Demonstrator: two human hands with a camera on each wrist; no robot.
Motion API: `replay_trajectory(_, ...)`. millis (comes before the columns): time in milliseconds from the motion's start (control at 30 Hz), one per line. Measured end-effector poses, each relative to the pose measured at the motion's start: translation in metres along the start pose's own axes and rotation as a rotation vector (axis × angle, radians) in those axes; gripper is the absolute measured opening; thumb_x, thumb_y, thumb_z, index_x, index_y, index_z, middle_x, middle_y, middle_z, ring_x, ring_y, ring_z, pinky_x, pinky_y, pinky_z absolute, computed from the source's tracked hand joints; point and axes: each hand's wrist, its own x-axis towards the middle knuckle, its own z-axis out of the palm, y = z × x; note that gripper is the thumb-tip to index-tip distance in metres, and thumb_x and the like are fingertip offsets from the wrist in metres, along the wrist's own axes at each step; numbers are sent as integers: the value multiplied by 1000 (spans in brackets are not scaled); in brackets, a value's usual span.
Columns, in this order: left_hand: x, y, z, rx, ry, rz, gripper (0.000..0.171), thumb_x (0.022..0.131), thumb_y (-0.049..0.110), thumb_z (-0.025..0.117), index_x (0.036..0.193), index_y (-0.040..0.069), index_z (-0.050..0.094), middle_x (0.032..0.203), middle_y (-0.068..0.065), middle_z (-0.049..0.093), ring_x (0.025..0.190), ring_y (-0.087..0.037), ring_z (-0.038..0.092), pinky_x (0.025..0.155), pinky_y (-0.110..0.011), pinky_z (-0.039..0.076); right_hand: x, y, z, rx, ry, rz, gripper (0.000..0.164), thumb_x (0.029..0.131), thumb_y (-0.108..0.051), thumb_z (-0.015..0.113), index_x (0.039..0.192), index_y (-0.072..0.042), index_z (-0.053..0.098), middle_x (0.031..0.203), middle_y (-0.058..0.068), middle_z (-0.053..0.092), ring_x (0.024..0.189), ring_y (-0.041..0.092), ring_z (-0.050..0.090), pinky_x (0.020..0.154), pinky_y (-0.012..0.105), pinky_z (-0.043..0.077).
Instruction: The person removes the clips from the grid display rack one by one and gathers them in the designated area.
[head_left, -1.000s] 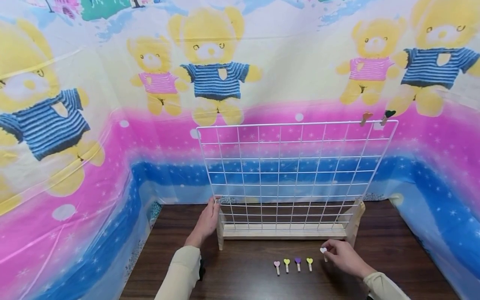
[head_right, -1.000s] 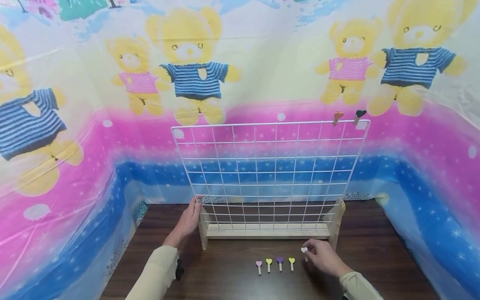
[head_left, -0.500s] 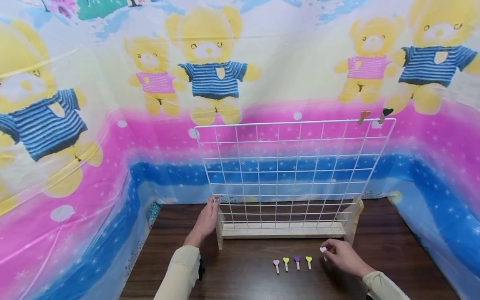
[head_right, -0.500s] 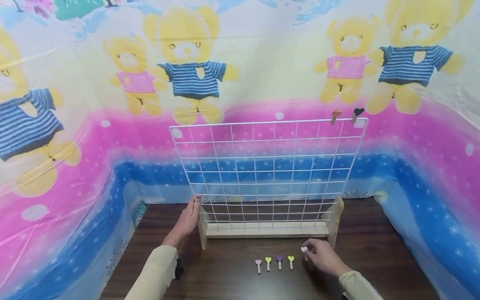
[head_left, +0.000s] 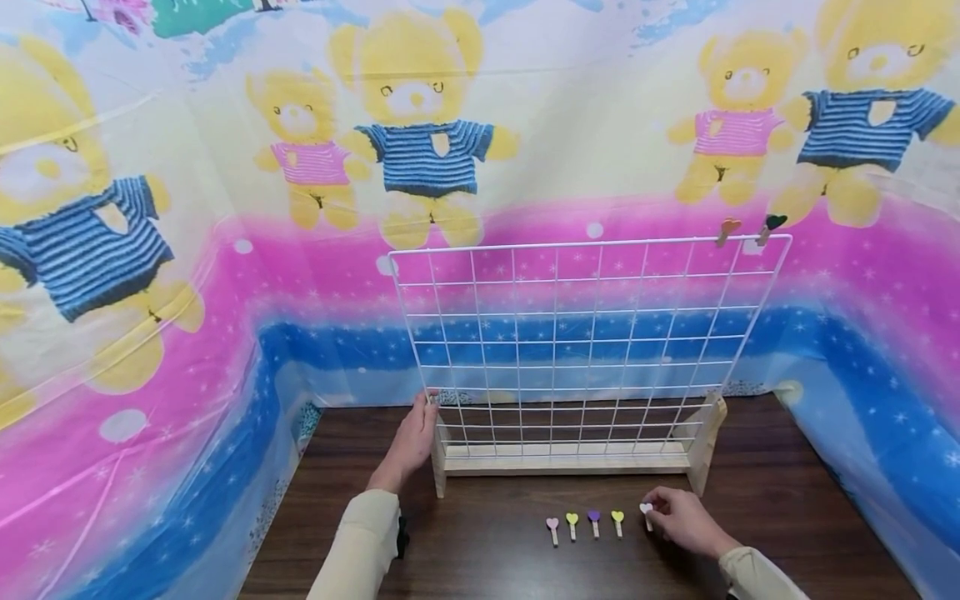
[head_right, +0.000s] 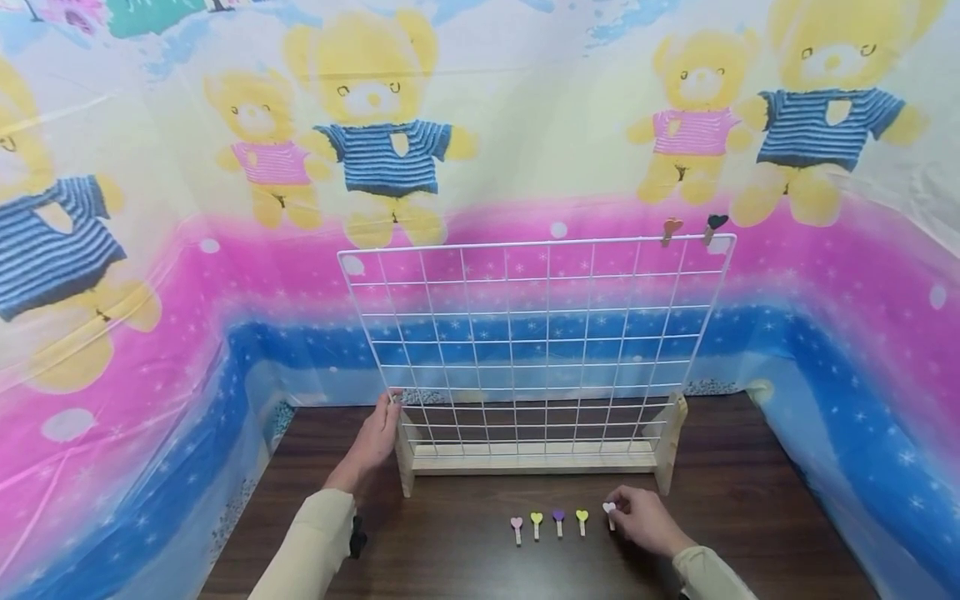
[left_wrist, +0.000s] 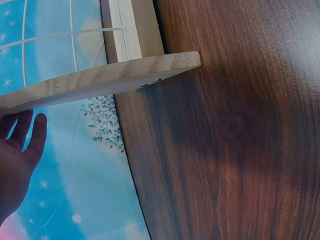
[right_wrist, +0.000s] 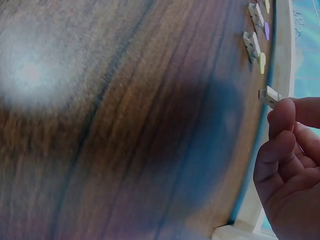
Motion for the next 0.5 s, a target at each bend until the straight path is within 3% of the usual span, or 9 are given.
replay_trajectory(500,0,0,0,14,7,-1,37,105,29,29,138,16,37,83,-7,47,79,-24,49,71,-41,40,7,6,19,-31,12,18,6,84,-3,66,89,-4,66,71,-2,59,43,9,50,43,25,43)
